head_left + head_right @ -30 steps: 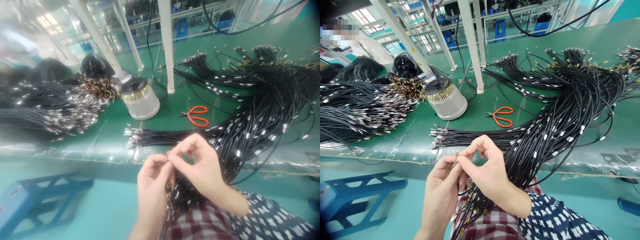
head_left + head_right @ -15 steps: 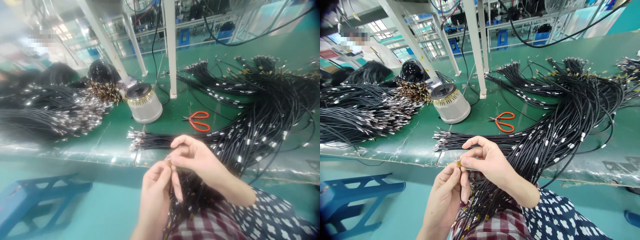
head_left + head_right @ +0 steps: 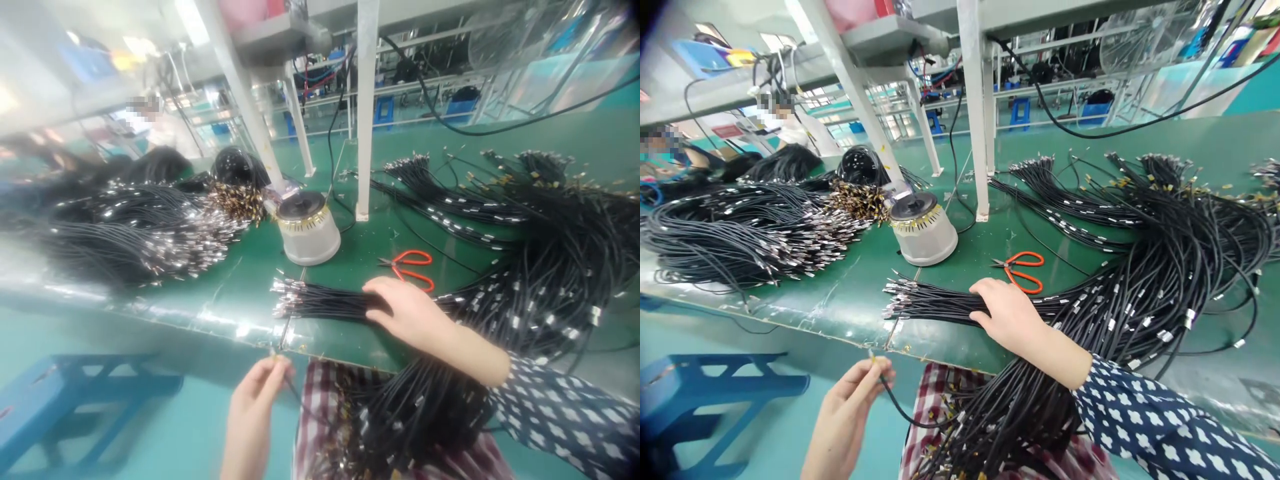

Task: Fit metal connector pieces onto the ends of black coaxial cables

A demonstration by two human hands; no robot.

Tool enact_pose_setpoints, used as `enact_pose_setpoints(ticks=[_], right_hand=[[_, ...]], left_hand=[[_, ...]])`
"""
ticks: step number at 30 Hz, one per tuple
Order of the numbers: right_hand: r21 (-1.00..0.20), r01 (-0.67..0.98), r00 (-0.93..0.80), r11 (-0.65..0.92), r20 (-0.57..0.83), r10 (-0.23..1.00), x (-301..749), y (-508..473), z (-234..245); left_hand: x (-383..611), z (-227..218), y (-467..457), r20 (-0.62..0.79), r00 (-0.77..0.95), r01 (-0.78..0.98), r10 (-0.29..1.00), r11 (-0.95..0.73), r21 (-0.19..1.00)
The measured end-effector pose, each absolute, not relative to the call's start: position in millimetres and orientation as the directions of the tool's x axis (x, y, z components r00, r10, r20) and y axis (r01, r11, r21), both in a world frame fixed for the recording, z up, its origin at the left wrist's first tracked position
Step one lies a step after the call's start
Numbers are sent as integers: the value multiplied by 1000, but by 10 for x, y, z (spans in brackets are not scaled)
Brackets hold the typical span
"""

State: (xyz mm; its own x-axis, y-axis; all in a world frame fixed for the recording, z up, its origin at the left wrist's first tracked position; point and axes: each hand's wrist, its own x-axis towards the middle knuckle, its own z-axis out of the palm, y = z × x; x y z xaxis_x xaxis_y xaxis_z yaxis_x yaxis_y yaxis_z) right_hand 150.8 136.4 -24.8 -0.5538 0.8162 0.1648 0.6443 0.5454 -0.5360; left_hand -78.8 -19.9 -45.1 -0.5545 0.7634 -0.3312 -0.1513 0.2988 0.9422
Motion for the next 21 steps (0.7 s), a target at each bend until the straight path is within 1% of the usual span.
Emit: enact_pose_setpoints(ticks=[1, 3, 6, 8, 11, 14, 18, 21], right_hand=[[-492, 663, -569, 565, 160, 807, 1494, 1390, -254], [-402, 698, -587, 592, 152, 795, 1451, 1404, -257], [-284, 715, -621, 639, 161, 767, 1367, 1357, -247], [-218, 705, -653, 675, 172, 738, 1305, 1308, -238], [-136, 692, -687, 709, 174, 705, 1235, 1258, -228], [-88, 686, -702, 722, 180, 689, 1219, 1254, -217], [-83, 692, -695, 717, 191, 693, 1230, 1293, -218], [-103, 701, -685, 706, 176, 707, 1217, 1337, -232]], left_hand=[[-932, -531, -266, -337, -615, -82, 713, 368, 926], [-1181, -658, -402, -343, -692, -76, 636, 408, 910], [-1396, -724, -558, -303, -796, -91, 525, 390, 916], [-1421, -692, -591, -263, -821, -89, 506, 341, 936], [-1316, -580, -537, -201, -802, -50, 562, 273, 961], [-1123, -457, -436, -173, -744, -11, 645, 247, 969], [-859, -359, -327, -147, -645, 36, 750, 221, 975], [-712, -343, -275, -119, -621, 23, 774, 170, 985]])
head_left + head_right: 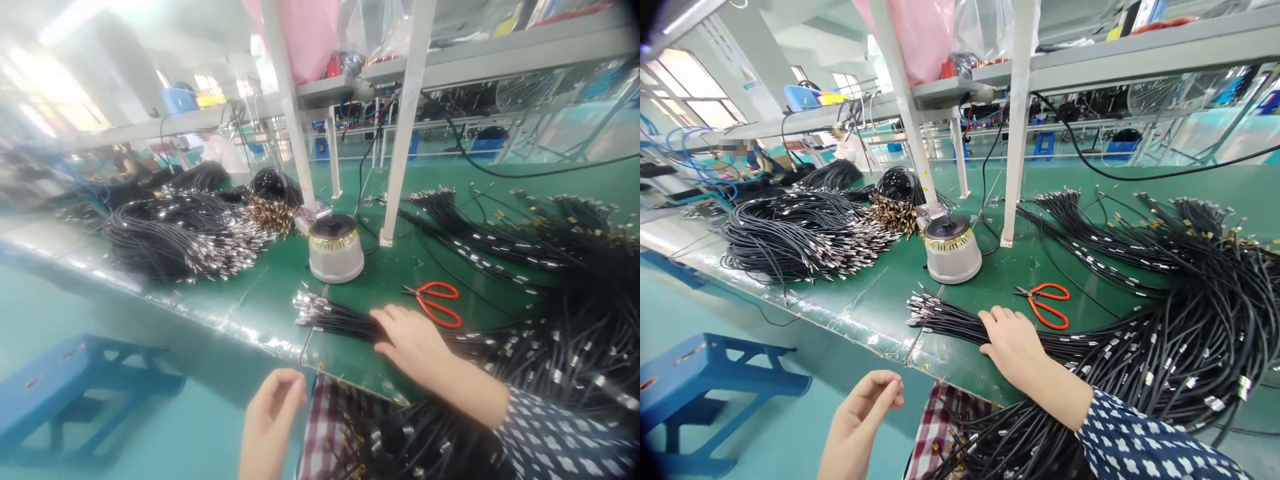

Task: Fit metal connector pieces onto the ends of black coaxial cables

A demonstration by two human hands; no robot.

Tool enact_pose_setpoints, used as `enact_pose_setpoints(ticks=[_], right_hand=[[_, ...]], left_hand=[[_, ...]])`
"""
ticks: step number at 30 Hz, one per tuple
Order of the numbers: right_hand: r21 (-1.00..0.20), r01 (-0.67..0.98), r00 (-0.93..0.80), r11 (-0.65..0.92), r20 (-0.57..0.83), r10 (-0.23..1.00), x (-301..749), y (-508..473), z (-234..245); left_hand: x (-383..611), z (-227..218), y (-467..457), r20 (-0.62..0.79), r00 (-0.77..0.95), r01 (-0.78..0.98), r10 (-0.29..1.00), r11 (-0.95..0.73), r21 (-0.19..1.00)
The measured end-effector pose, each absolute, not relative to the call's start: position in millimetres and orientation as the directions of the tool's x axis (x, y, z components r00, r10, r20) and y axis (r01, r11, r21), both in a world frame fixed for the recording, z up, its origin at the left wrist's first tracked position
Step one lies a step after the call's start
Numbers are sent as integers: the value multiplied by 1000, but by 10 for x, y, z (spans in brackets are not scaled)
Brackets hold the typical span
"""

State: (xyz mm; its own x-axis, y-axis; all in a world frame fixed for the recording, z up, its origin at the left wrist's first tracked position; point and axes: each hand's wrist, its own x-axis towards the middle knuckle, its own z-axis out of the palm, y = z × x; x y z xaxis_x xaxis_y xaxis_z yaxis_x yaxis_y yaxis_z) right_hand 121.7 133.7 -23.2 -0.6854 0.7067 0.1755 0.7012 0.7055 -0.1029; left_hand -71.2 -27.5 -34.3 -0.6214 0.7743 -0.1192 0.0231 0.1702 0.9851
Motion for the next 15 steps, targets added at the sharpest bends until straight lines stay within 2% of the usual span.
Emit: enact_pose_setpoints(ticks=[7, 11, 13, 15], right_hand=[[-188, 690, -678, 699, 171, 715, 1209, 1423, -171], [-234, 670, -678, 704, 195, 709, 1265, 1398, -109], [-333, 650, -655, 683, 212, 726, 1310, 1367, -80], [-516, 603, -614, 608, 186, 767, 1358, 1331, -51]], left_hand=[[-594, -343, -239, -125, -579, 0, 806, 153, 988], [-550, -321, -234, -197, -558, -112, 806, 162, 980], [-524, -312, -220, -234, -542, -170, 807, 168, 971], [-506, -311, -197, -219, -541, -168, 812, 152, 974]])
